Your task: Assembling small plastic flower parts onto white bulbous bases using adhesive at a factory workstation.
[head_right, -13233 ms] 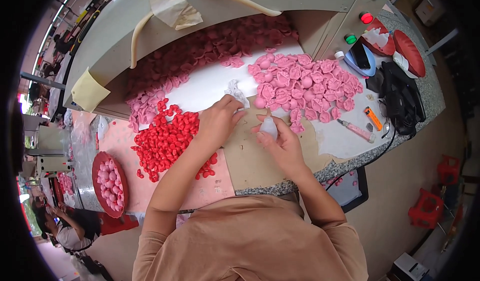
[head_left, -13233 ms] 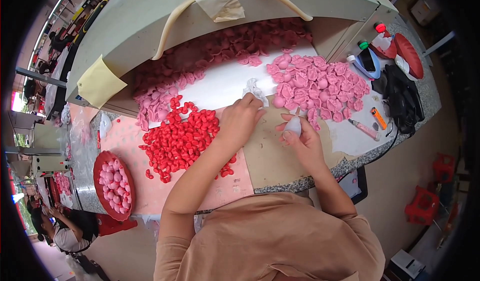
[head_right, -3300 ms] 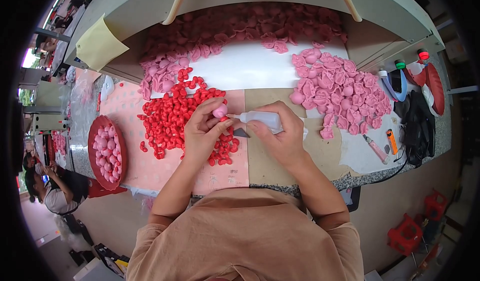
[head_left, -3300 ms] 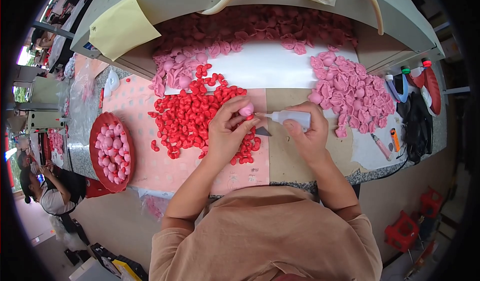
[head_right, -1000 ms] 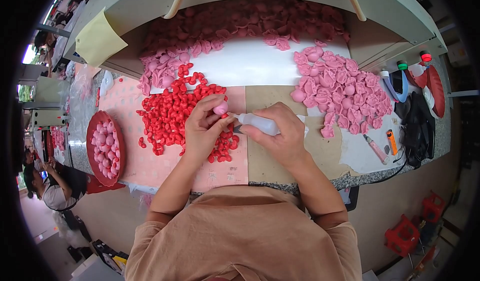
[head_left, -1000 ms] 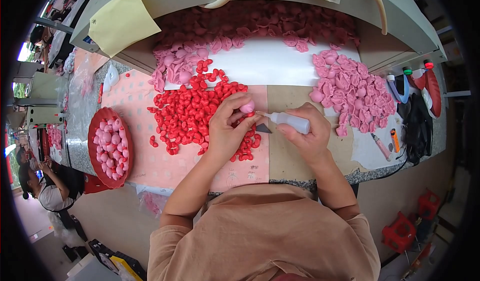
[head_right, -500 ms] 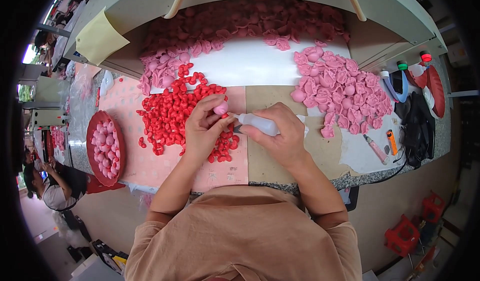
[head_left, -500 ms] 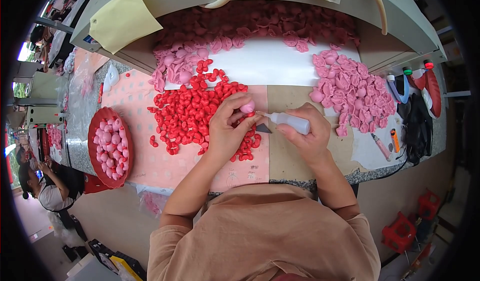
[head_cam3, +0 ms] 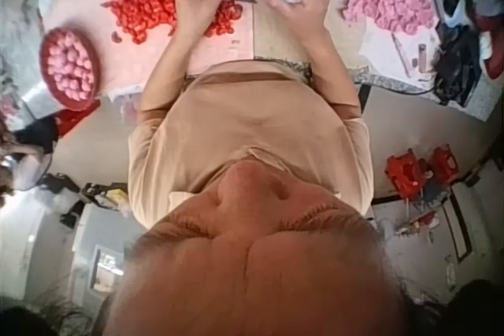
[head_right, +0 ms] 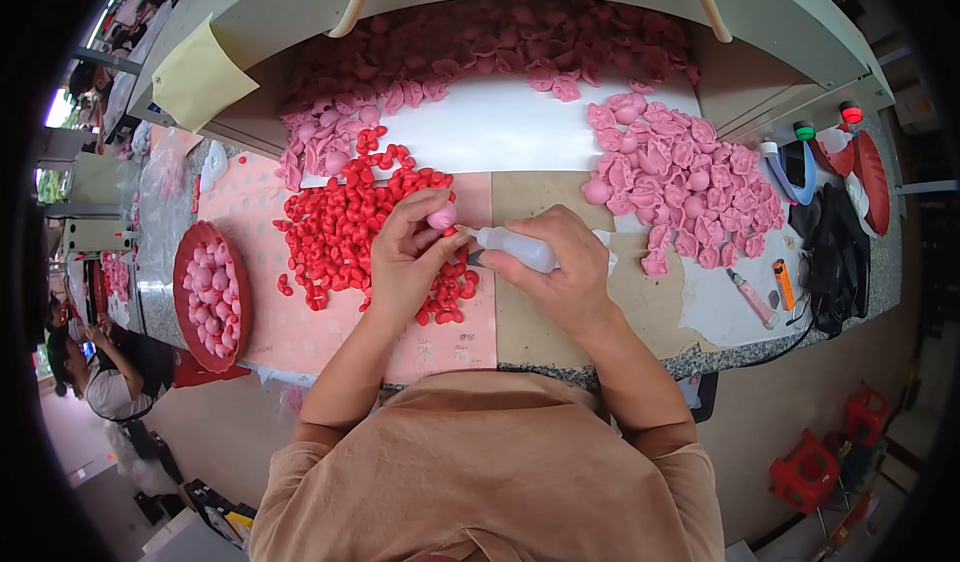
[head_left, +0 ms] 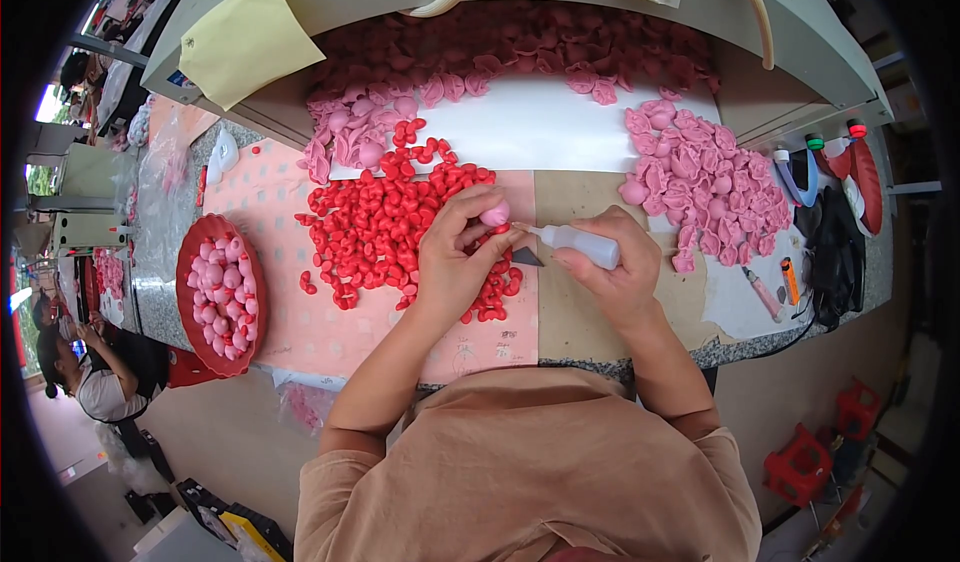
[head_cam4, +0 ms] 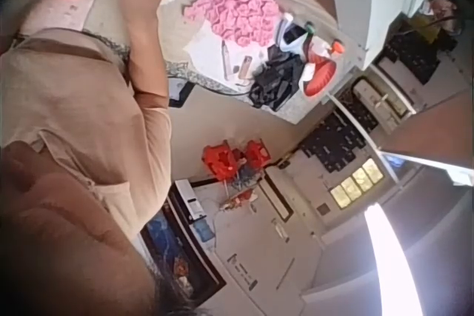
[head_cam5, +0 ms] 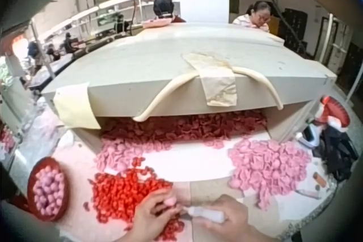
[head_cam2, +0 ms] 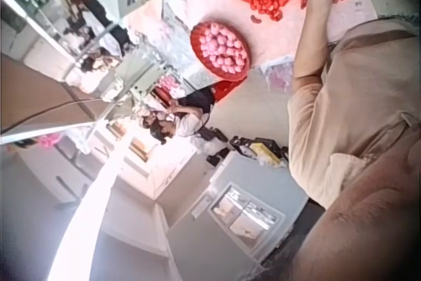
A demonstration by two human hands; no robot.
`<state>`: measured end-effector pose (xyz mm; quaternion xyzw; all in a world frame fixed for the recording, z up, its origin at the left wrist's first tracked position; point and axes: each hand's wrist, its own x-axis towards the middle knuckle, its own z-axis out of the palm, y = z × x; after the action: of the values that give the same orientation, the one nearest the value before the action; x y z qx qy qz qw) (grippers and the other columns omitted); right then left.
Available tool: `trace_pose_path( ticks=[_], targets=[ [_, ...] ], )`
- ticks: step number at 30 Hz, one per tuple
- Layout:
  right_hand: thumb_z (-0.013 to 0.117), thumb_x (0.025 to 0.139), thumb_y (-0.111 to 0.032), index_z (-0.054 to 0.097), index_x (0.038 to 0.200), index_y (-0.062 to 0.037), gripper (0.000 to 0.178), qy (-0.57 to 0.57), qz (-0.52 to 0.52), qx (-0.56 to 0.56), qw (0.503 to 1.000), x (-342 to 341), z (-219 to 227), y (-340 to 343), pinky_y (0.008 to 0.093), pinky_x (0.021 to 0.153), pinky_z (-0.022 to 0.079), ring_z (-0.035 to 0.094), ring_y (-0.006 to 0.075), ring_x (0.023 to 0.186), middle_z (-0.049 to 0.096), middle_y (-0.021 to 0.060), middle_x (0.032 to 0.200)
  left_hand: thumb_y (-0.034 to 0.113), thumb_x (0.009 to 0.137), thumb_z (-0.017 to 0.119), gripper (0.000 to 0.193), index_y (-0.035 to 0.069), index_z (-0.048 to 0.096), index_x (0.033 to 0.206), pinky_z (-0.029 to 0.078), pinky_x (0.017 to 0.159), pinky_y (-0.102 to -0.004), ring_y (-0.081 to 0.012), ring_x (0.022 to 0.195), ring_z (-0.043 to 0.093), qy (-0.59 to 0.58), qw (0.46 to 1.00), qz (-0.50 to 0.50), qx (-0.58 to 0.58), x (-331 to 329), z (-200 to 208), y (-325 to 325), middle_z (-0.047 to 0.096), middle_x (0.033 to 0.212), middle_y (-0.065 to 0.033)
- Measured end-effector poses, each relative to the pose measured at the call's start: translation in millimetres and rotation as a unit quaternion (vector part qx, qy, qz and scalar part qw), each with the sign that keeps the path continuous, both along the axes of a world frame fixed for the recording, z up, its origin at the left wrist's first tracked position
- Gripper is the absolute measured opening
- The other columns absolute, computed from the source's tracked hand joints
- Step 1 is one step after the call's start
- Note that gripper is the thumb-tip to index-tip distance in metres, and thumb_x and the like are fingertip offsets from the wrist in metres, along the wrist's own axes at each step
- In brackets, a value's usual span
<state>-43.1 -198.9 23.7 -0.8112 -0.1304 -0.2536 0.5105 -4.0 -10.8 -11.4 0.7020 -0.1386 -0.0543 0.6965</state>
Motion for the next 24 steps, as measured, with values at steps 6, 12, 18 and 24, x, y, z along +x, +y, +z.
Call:
trace_pose_path(
  ticks=[6,12,18,24],
  targets=[
    [0.078,0.07,-0.017,0.061,0.086,-0.0002,0.029,-0.005,-0.001,-0.004,1.0,0.5,0.0,0.5,0.0269,0.054,0.039,0.052,0.0163,0.06,0.057,0.0073,0.07,-0.012,0.079,0.06,0.041,0.002,0.051,0.116,0.057,0.07,-0.0255,-0.0202,0.099,0.06,-0.002,1.0,0.0,-0.003,0.0,-0.2,0.2,0.042,0.128,-0.0124],
    [0.078,0.07,-0.017,0.061,0.086,0.0,0.029,-0.011,0.003,-0.01,1.0,0.9,1.8,1.3,0.0268,0.054,0.039,0.052,0.0164,0.06,0.057,0.0075,0.07,-0.012,0.079,0.06,0.041,0.002,0.05,0.116,0.057,0.07,-0.0256,-0.0204,0.099,0.06,0.005,1.0,0.0,-0.002,-0.2,1.7,1.2,0.042,0.128,-0.0125],
    [0.078,0.07,-0.017,0.061,0.086,0.0002,0.029,-0.013,0.006,-0.009,1.0,0.7,2.4,1.2,0.0268,0.054,0.039,0.052,0.0162,0.061,0.057,0.0078,0.071,-0.012,0.079,0.06,0.041,0.002,0.05,0.116,0.057,0.07,-0.0256,-0.0208,0.098,0.061,-0.001,1.0,0.0,0.002,0.0,0.6,0.5,0.042,0.128,-0.0125],
    [0.078,0.07,-0.016,0.061,0.086,0.0005,0.029,-0.009,0.007,-0.009,1.0,-0.3,0.5,0.1,0.0267,0.054,0.039,0.052,0.0163,0.061,0.057,0.0078,0.071,-0.012,0.079,0.06,0.041,0.002,0.05,0.116,0.057,0.071,-0.0262,-0.0206,0.098,0.06,-0.001,1.0,-0.002,0.001,0.0,-0.2,0.1,0.042,0.127,-0.0125]
  ],
)
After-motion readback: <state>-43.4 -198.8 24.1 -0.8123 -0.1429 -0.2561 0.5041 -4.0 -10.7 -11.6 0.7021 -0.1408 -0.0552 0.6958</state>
